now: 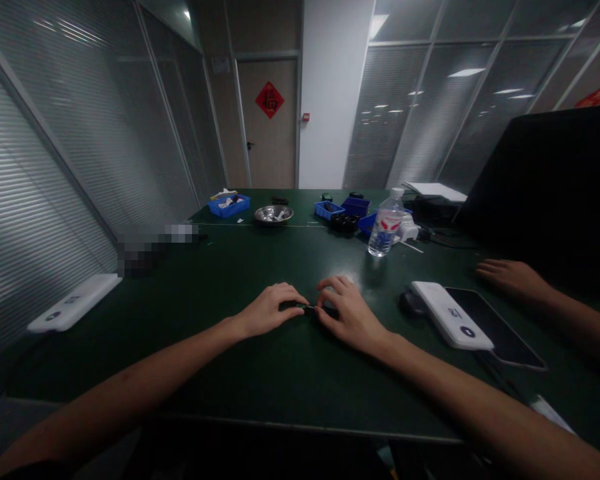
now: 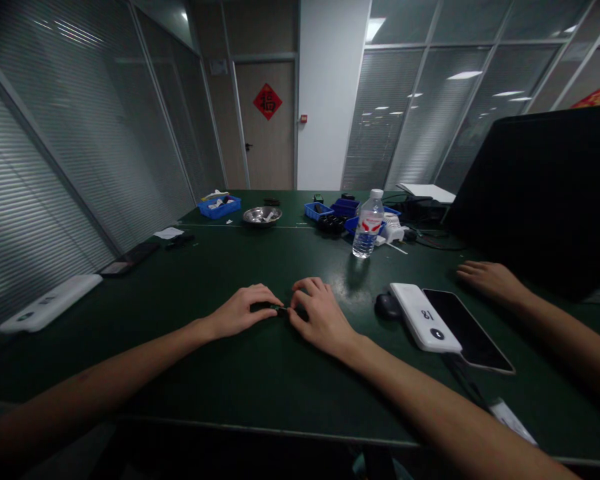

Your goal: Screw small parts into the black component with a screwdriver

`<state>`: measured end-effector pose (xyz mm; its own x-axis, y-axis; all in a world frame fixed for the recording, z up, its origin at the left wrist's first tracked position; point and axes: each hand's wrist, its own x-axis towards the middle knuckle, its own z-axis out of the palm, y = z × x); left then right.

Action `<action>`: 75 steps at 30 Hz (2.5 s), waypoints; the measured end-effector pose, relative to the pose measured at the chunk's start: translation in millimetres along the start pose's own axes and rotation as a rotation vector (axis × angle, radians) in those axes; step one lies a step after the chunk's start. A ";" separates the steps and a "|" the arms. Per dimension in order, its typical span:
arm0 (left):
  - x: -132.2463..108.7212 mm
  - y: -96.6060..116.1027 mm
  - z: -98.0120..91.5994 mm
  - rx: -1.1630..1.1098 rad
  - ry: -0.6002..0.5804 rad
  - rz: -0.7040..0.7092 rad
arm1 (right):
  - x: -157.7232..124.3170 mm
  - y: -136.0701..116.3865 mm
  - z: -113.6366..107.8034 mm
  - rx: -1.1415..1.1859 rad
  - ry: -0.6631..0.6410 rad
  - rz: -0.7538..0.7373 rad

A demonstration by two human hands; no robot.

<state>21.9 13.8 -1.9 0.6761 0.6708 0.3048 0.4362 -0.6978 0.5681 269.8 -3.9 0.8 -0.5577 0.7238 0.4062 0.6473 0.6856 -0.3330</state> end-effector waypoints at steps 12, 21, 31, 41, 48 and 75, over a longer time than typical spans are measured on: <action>-1.2 5.0 -1.5 0.003 -0.010 0.028 | 0.4 -2.5 -1.1 0.054 -0.014 -0.041; -3.7 3.3 0.4 -0.084 0.002 0.024 | 0.9 -2.3 0.0 0.099 -0.017 -0.063; -4.3 1.5 2.2 -0.151 0.056 0.046 | 0.8 -10.5 -2.0 0.221 -0.011 -0.057; -6.0 9.7 6.3 -0.199 0.150 0.029 | -0.3 -12.8 0.2 0.315 0.041 -0.045; -6.2 16.0 7.0 -0.248 0.199 0.001 | -1.1 -14.2 1.0 0.357 0.054 -0.030; 2.0 8.6 1.7 -0.181 0.031 -0.061 | 2.2 -0.9 3.5 0.182 -0.031 -0.004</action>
<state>28.0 8.7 2.3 0.6318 0.7199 0.2873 0.3604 -0.6010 0.7134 266.2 -2.6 -1.0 -0.5774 0.7214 0.3824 0.5423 0.6889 -0.4809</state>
